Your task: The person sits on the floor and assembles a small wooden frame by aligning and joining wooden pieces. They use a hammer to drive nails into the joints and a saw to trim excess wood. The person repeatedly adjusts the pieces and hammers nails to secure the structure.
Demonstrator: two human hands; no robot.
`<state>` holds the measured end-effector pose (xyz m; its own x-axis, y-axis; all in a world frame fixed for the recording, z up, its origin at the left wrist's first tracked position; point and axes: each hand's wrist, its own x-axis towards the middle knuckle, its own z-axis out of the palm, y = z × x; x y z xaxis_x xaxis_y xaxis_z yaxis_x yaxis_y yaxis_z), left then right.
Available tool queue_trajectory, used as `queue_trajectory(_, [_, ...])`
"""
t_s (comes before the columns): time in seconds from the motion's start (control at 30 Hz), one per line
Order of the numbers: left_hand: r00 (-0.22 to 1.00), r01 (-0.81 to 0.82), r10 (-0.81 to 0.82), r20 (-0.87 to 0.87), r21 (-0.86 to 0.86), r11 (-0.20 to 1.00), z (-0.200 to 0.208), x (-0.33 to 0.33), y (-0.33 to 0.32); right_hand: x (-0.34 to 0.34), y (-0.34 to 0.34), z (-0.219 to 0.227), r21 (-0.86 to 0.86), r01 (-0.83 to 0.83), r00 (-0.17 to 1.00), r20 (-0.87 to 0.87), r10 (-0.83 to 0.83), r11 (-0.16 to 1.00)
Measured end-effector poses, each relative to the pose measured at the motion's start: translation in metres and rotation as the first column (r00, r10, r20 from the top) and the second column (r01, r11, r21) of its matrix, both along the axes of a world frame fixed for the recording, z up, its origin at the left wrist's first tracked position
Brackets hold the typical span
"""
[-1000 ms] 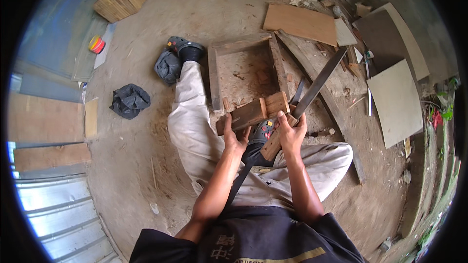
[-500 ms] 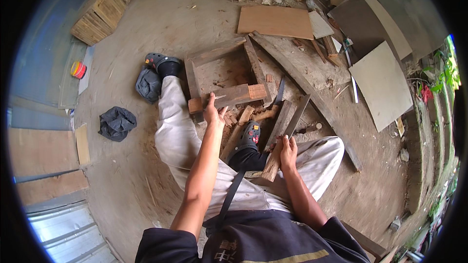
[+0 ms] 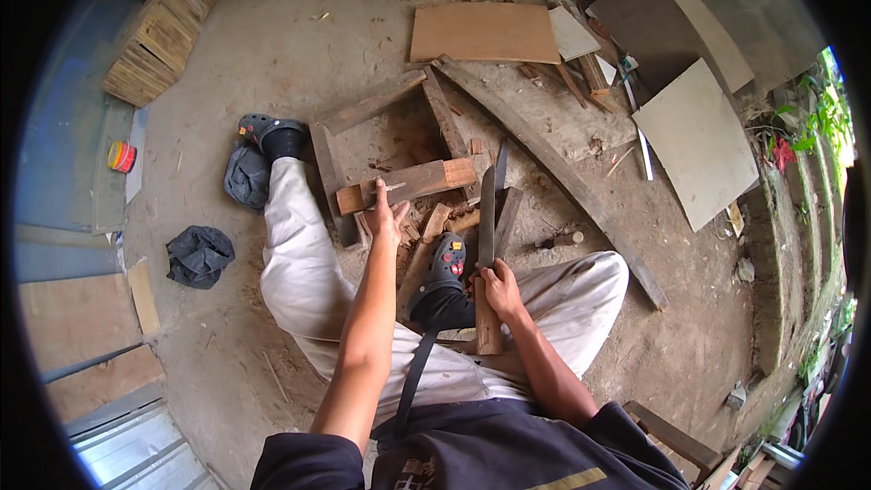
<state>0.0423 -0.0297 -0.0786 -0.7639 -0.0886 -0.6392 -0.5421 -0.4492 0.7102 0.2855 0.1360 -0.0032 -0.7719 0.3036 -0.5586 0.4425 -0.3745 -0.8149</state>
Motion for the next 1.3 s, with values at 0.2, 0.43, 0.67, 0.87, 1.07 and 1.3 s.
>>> queue_trajectory(0.2, [0.836,0.501,-0.549,0.018,-0.436,0.748,0.054,0.020,-0.016,-0.045,0.007,-0.015,0.494,-0.014,0.999,0.044,-0.008,0.869])
queue_trajectory(0.43, [0.350,-0.194,-0.937,0.001,-0.978,-0.073,0.077,-0.019,0.033,-0.091,0.015,-0.029,0.606,-0.068,0.998,0.039,0.055,0.793])
queue_trajectory(0.67, [0.336,-0.006,-0.858,0.388,-0.910,-0.414,0.067,-0.031,0.041,-0.097,0.015,-0.022,0.617,-0.072,0.997,0.039,0.062,0.783])
queue_trajectory(0.87, [0.331,-0.003,-0.862,0.384,-0.913,-0.408,0.067,-0.032,0.041,-0.093,0.015,-0.043,0.559,0.070,0.992,-0.129,0.003,0.826])
queue_trajectory(1.07, [0.307,0.035,-0.860,0.407,-0.908,-0.417,0.071,-0.038,0.042,-0.098,0.011,-0.039,0.617,-0.167,0.979,0.014,0.201,0.769])
queue_trajectory(1.3, [0.286,0.077,-0.849,0.444,-0.894,-0.442,0.076,-0.042,0.041,-0.089,0.001,-0.016,0.508,-0.248,0.968,0.099,0.230,0.825])
